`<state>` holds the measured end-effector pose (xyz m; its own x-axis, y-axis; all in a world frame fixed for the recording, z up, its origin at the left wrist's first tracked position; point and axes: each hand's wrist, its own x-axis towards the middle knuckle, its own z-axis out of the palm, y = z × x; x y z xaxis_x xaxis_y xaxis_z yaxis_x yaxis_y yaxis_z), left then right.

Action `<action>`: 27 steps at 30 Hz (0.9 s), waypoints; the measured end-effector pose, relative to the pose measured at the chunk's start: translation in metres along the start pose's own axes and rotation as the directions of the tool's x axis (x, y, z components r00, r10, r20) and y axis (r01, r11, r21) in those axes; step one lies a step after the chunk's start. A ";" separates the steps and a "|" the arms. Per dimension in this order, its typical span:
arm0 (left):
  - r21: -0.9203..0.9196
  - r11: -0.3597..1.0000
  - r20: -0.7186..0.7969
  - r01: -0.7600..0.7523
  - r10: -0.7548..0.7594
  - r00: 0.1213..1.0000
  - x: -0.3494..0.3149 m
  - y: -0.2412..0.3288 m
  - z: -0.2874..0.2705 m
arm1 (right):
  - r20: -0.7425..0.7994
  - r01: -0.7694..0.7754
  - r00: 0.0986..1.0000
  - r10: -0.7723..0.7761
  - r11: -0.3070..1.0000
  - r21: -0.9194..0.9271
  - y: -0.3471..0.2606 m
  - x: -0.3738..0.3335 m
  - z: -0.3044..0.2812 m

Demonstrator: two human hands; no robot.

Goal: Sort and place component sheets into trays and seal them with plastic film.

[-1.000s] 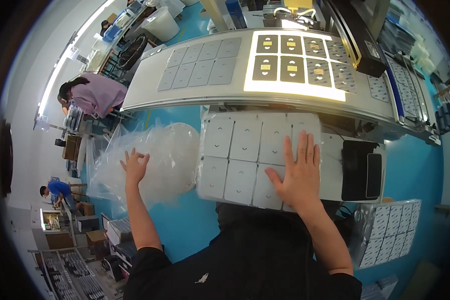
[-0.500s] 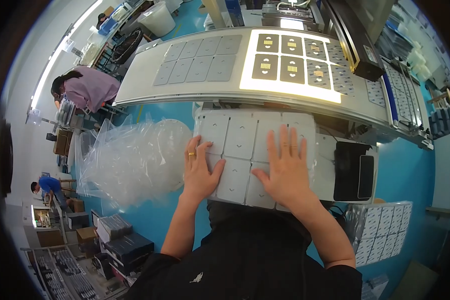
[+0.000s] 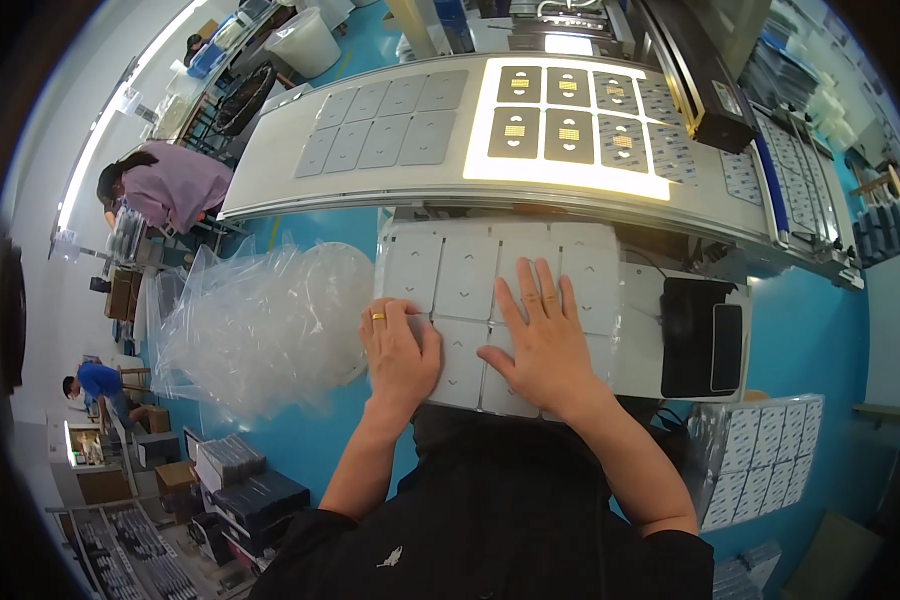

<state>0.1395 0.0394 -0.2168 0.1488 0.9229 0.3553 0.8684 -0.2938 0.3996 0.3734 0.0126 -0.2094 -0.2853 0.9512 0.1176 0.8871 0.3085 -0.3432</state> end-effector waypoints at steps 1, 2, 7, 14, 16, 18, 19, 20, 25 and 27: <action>-0.007 1.000 -0.003 0.008 -0.008 1.000 0.001 0.002 -0.001 | 0.007 0.000 1.000 0.000 1.000 0.002 0.000 0.000 0.000; -0.013 1.000 -0.006 0.016 -0.016 1.000 0.002 0.003 -0.002 | 0.005 -0.006 1.000 0.006 1.000 0.003 0.001 0.000 0.000; 0.122 0.992 0.088 -0.010 0.000 0.996 0.002 0.008 0.001 | -0.082 0.020 0.996 -0.019 1.000 0.008 0.003 -0.002 0.005; 0.035 0.999 0.139 0.020 -0.024 0.990 0.000 0.002 0.001 | 0.009 -0.006 1.000 0.006 1.000 -0.003 0.006 -0.003 0.004; 0.059 0.998 0.123 0.028 -0.035 0.992 -0.003 -0.001 0.007 | 0.008 0.001 1.000 -0.001 1.000 0.013 0.007 -0.004 0.002; 0.081 0.996 0.108 0.035 -0.043 0.993 -0.007 -0.003 0.008 | 0.002 -0.004 1.000 0.004 1.000 0.017 0.007 -0.004 0.003; 0.108 0.993 0.083 0.047 -0.056 0.995 -0.008 -0.004 0.007 | -0.004 -0.003 1.000 0.003 1.000 0.018 0.008 -0.004 0.003; 0.134 0.989 0.059 0.060 -0.069 0.996 -0.010 -0.005 0.007 | -0.004 -0.009 1.000 0.009 1.000 0.017 0.009 -0.004 0.003; 0.120 0.989 0.058 0.085 -0.092 0.994 -0.010 -0.011 0.002 | -0.025 -0.003 1.000 0.004 0.999 0.036 0.011 -0.005 0.005; 0.122 0.990 0.065 0.072 -0.080 0.995 -0.005 -0.006 -0.002 | -0.029 -0.006 1.000 0.007 1.000 0.031 0.010 -0.005 0.008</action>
<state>0.1327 0.0354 -0.2189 0.1090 0.9577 0.2663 0.9279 -0.1942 0.3183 0.3810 0.0115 -0.2209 -0.2690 0.9526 0.1421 0.8772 0.3032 -0.3724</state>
